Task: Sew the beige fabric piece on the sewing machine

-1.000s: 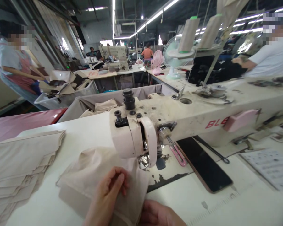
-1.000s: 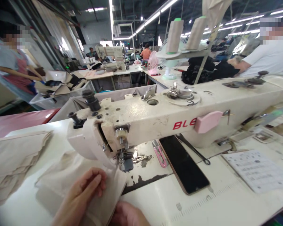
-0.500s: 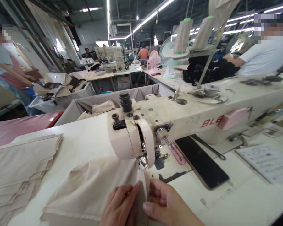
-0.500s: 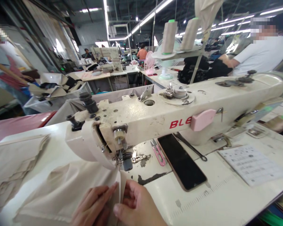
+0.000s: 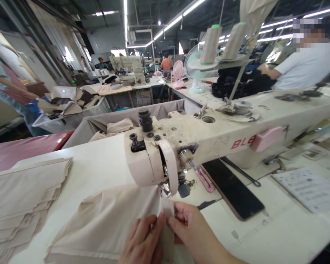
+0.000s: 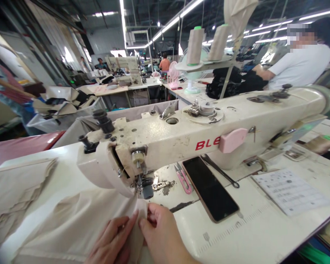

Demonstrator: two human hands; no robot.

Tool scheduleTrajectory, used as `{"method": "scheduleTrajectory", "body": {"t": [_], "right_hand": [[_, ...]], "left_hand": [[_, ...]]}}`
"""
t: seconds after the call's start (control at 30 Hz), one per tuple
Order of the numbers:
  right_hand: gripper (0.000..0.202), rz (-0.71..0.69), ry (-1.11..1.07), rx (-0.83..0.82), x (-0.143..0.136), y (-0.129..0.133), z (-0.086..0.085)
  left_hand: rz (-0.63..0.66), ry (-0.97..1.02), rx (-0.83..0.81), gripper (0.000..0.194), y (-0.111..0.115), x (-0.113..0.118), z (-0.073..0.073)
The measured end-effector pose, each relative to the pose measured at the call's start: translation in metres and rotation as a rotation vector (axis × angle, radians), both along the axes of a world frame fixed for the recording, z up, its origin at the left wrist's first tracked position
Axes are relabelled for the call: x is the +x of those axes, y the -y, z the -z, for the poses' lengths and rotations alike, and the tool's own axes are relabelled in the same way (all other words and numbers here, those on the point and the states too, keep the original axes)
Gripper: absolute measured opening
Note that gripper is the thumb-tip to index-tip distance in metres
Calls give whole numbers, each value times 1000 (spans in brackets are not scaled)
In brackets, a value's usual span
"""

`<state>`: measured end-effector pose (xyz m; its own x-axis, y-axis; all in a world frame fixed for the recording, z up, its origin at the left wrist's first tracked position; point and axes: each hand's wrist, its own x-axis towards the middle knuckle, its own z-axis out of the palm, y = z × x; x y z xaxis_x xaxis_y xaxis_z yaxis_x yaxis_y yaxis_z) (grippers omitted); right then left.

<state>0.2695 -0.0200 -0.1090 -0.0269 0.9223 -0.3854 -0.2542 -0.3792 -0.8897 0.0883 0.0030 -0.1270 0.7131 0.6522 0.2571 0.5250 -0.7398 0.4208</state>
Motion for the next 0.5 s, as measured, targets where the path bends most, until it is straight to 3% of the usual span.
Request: {"method": "scheduleTrajectory", "body": {"t": [0.13, 0.23, 0.33, 0.5], "right_hand": [[24, -1, -45, -14, -1, -3, -3], [24, -14, -72, -23, 0, -2, -4], [19, -29, -75, -37, 2, -1, -6], [19, -74, -72, -44, 5, -3, -11]], "left_hand": [[-70, 141, -301, 46, -27, 14, -35], [-32, 102, -546, 27, -49, 33, -52], [-45, 100, -625, 14, -62, 43, -51], [-107, 134, -754, 14, -68, 43, -34]]}}
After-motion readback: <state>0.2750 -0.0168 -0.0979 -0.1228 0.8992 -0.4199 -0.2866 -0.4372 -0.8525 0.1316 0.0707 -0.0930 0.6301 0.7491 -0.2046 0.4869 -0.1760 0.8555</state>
